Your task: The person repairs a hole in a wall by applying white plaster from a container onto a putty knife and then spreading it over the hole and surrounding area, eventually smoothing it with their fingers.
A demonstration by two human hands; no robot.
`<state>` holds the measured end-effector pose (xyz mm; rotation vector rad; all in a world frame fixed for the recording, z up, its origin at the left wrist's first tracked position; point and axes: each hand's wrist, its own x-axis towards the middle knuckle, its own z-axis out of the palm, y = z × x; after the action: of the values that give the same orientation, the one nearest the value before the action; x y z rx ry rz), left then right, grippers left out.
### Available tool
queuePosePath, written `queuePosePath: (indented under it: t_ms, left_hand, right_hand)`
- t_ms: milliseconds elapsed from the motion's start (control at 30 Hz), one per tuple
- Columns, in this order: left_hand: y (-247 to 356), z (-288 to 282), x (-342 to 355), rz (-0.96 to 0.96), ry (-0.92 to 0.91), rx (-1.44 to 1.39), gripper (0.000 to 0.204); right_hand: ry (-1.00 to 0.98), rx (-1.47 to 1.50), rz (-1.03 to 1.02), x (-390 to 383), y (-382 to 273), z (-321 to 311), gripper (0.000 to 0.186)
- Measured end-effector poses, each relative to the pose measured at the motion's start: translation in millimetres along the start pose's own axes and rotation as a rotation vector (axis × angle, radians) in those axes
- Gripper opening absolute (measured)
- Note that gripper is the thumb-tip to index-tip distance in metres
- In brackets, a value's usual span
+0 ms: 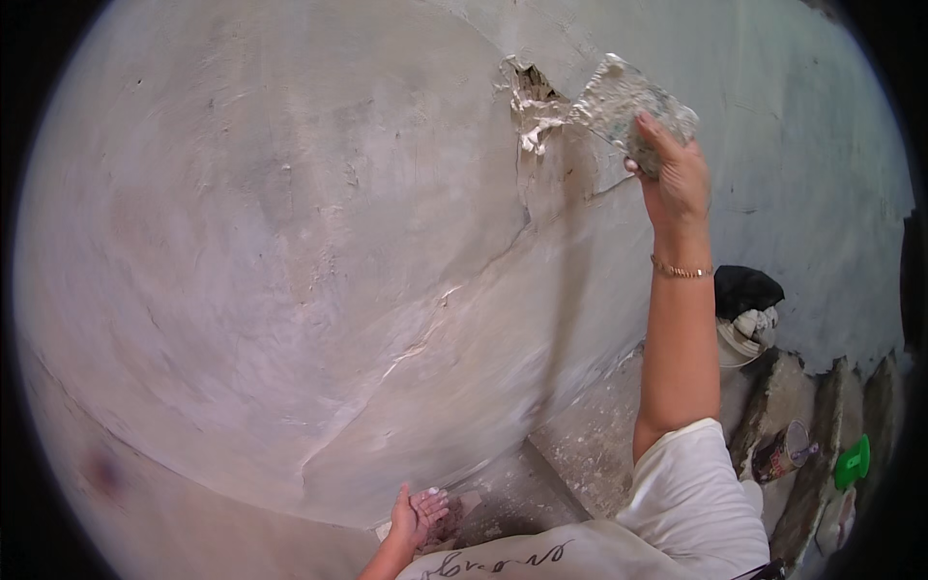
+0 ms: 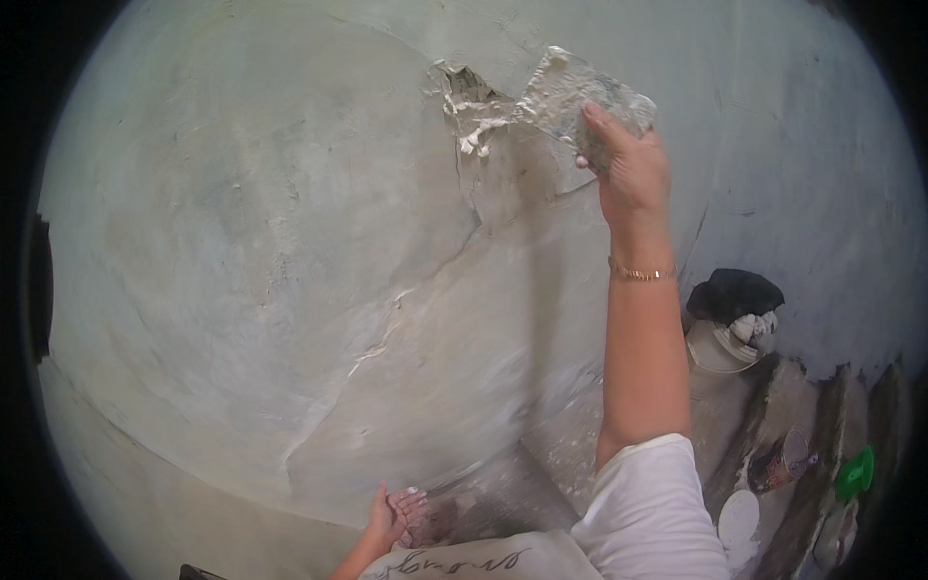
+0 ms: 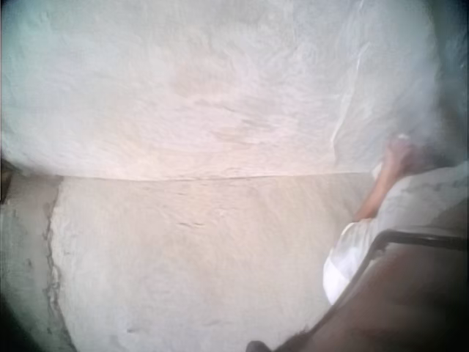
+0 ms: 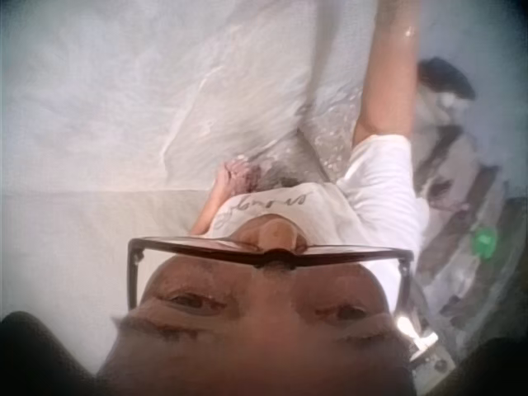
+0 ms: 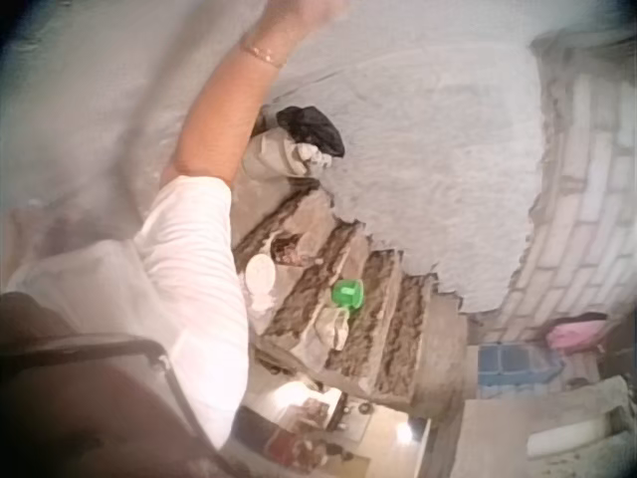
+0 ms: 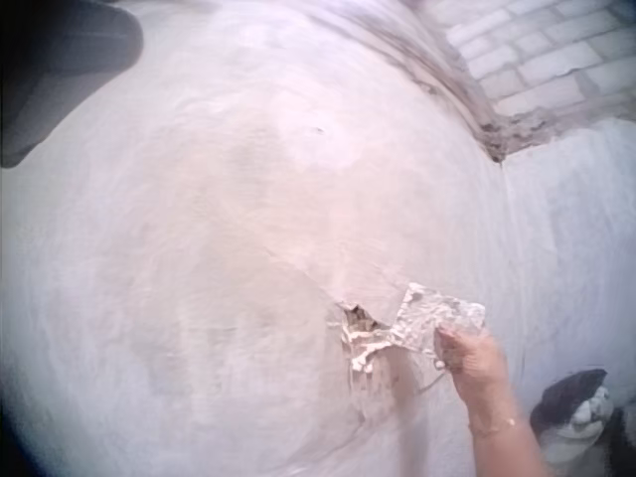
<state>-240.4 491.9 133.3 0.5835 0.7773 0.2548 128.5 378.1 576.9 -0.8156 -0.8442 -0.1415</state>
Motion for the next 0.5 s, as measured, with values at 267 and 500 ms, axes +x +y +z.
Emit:
queuePosePath:
  t_ms: [267, 500]
  left_hand:
    - [-23.4, 20.7, 9.5, 0.062, 0.02, -0.032, 0.071]
    - [-45.7, 52.0, 5.4, 0.07, 0.032, -0.087, 0.069]
  right_hand:
    - [0.098, -0.94, -1.059, -41.9, 5.6, 51.0, 0.023]
    - [-0.193, -1.403, -1.036, -74.5, 27.9, 48.2, 0.035]
